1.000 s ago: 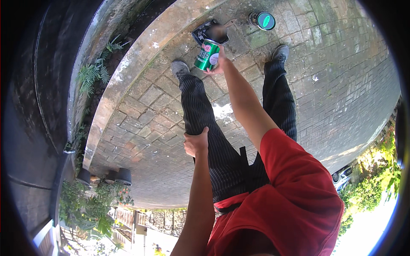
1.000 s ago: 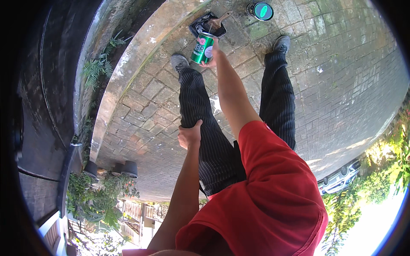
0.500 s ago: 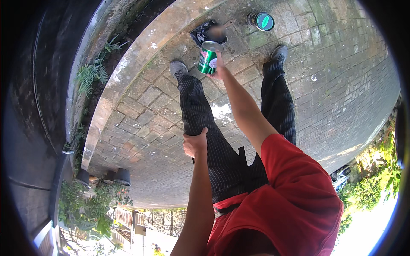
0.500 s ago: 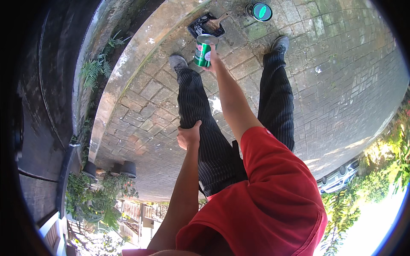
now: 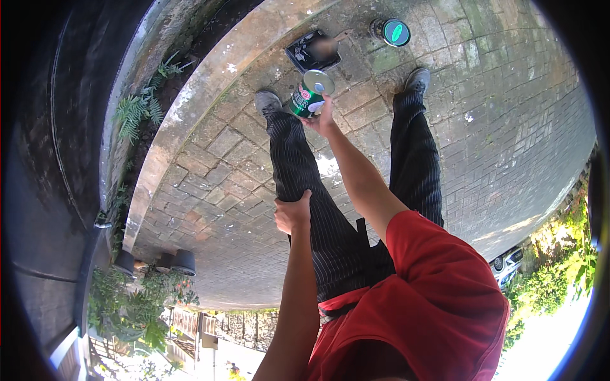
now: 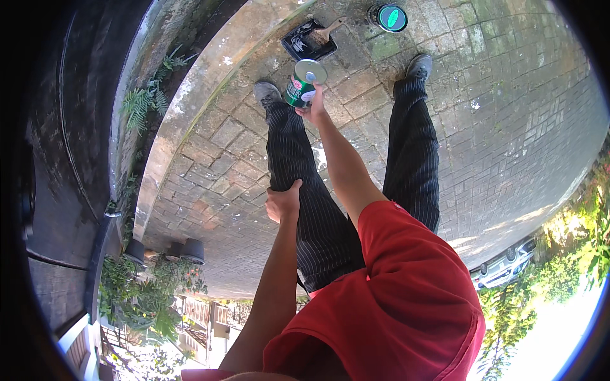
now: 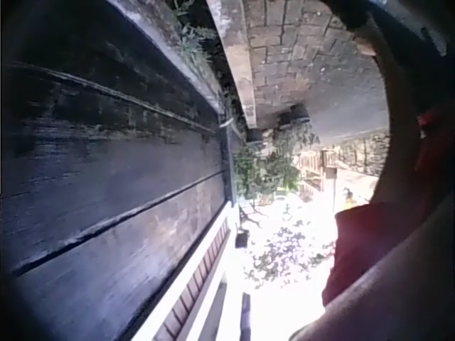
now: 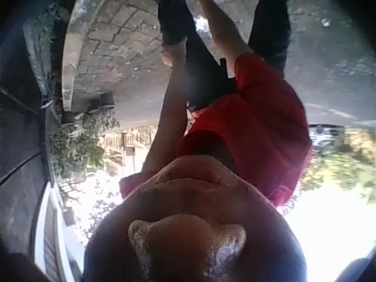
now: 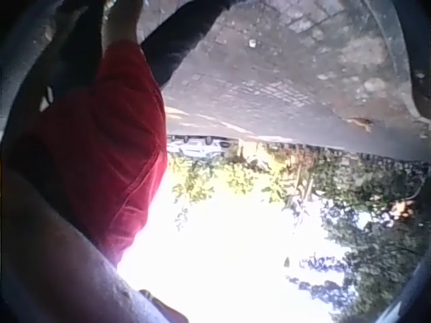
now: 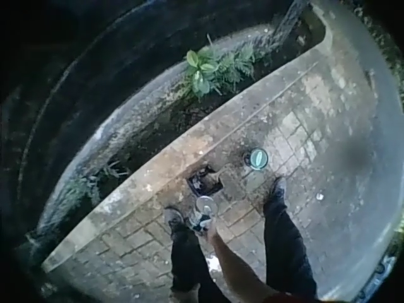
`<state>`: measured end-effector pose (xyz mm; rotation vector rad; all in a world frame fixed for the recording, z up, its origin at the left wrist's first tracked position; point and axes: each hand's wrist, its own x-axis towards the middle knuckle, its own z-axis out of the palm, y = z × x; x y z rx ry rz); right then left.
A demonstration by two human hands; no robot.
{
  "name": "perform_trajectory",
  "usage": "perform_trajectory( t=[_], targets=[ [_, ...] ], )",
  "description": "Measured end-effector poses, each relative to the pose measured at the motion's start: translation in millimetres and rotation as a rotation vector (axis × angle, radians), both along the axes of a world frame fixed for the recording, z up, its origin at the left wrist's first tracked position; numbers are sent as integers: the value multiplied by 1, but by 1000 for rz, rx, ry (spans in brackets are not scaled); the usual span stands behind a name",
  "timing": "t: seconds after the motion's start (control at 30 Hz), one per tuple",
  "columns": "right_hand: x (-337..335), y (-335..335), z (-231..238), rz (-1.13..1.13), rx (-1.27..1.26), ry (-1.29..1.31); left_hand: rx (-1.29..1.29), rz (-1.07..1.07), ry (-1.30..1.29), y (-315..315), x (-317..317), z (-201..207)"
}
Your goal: Mixing paint and pouring it into a paint tray.
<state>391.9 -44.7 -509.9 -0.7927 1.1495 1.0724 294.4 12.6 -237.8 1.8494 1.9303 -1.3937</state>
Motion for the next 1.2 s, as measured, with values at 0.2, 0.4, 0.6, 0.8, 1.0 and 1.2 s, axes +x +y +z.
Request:
perform_trajectory(
  t=[0.2, 0.4, 0.6, 0.8, 1.0, 1.2],
  targets=[
    [52, 30, 13, 254, -62, 265, 21, 22, 39, 8, -12, 4],
    [113, 25, -1, 283, 87, 493, -3, 30, 36, 7, -6, 3],
    [128, 29, 5, 176, 15, 601, 2, 21, 39, 8, -8, 2],
    [87, 25, -10, 191, -18, 296, 7, 6, 41, 6, -7, 3],
    [40, -9, -38, 166, -116, -22, -21, -5, 6, -7, 5, -4],
    [-15, 22, 6, 51, -151, -18, 19, -7, 36, 3, -9, 4]
  ],
)
